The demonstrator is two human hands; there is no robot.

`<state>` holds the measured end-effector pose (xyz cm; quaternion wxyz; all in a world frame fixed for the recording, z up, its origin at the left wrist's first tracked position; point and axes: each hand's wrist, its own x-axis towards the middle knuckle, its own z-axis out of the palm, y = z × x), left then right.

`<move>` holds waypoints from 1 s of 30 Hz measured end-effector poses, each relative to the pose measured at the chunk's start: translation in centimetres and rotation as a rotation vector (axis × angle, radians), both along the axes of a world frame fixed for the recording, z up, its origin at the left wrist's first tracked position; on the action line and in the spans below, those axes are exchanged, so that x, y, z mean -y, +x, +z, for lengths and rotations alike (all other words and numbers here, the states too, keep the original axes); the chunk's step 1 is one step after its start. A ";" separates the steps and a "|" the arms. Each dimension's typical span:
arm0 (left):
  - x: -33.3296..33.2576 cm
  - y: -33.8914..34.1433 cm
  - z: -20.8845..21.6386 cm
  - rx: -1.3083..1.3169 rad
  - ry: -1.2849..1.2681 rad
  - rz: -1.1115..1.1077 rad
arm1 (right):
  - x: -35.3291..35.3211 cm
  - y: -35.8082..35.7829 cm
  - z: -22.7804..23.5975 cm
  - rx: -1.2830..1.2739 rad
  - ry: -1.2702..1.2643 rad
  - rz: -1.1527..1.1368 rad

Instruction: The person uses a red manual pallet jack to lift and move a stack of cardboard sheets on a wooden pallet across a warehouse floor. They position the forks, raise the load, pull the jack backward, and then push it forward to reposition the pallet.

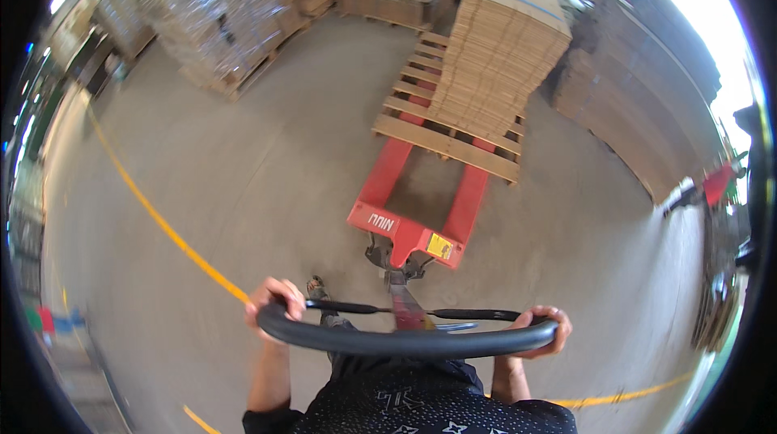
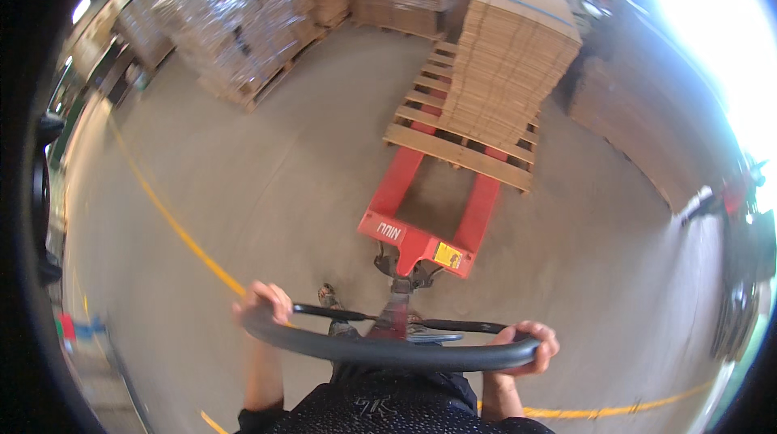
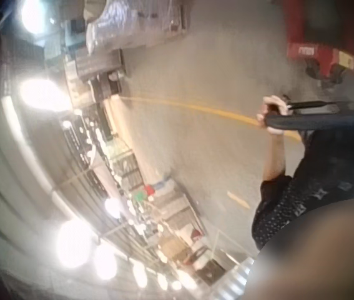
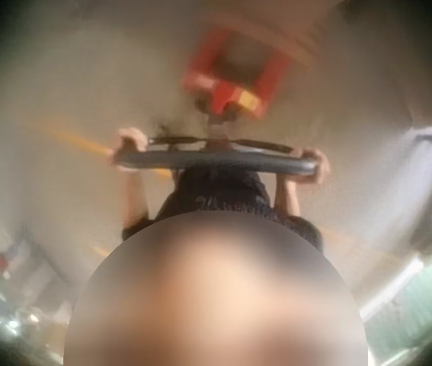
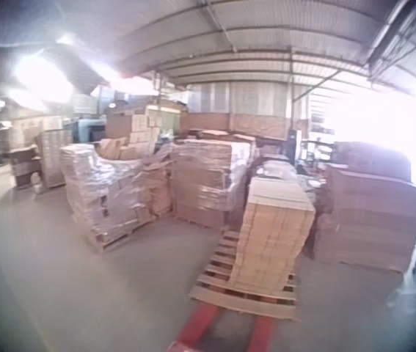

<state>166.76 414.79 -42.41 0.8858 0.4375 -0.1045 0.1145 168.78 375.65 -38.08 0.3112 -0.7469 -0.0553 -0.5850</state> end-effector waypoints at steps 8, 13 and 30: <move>-3.3 5.2 -7.4 -0.206 -0.051 -0.974 | -2.2 1.6 1.2 0.020 0.516 -0.302; -5.6 4.8 -5.1 -0.349 0.087 -1.050 | -5.5 -3.7 4.7 -0.306 0.492 -0.473; -29.8 -12.4 -17.3 -0.631 -0.640 -0.848 | -46.7 -46.2 -2.2 -0.847 0.120 -0.352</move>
